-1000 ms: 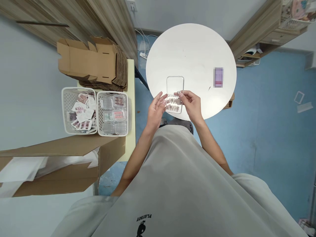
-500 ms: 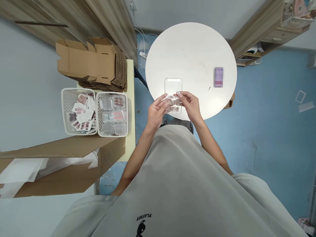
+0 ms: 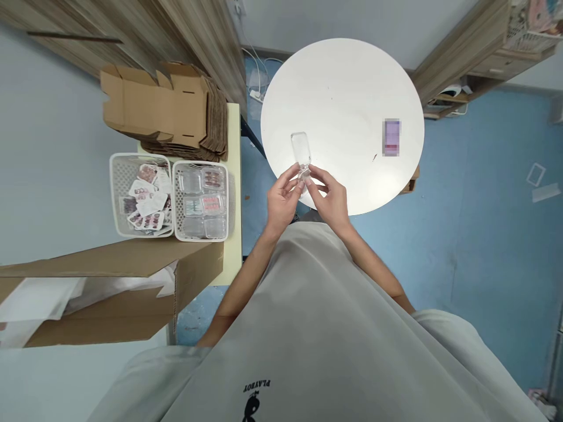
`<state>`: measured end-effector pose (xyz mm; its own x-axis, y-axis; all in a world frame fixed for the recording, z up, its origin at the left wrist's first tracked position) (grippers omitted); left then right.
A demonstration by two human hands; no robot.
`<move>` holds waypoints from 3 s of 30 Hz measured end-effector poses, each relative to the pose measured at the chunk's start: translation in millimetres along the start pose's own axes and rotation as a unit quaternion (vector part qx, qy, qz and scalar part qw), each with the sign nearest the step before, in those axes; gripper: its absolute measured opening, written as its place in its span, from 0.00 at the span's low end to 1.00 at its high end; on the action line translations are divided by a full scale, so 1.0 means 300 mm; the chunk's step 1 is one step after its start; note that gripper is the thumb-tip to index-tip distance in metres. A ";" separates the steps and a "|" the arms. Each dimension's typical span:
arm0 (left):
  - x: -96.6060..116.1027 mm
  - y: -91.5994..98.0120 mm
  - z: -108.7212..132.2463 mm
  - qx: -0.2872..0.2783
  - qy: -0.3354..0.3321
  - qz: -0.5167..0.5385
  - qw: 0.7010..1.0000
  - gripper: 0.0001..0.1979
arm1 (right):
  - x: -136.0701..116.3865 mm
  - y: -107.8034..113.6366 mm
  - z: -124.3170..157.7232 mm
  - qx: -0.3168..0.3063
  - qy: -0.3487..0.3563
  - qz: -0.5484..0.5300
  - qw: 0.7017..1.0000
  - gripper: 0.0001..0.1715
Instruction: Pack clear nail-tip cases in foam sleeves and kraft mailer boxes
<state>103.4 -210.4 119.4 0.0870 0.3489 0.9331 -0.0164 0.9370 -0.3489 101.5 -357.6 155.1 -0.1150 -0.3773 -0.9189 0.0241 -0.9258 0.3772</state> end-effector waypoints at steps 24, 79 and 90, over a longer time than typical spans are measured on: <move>-0.073 0.049 0.027 0.027 0.133 0.110 0.985 0.34 | 0.162 0.043 -0.040 0.044 -0.080 -0.087 0.992 0.35; -0.046 -0.048 0.049 0.016 0.183 0.178 0.967 0.37 | -0.008 0.100 0.052 0.056 -0.003 -0.014 0.998 0.31; -0.054 -0.090 0.063 -0.078 0.272 0.221 0.933 0.41 | 0.122 0.112 -0.057 0.010 -0.039 -0.067 0.997 0.37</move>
<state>83.5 -241.1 115.5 0.5995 0.6023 0.5271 -0.0293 0.6746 -0.7376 115.2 -403.0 132.2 -0.1923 -0.2470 -0.9497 -0.0165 -0.9668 0.2548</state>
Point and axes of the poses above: each hand's wrist, its own z-axis away from the middle knuckle, its own y-axis out of the back of the hand, x = y × z, the point moved 7 cm from there along -z, towards the middle knuckle, and after that the axes turned 11 degrees about z, right-handed, at the moved point
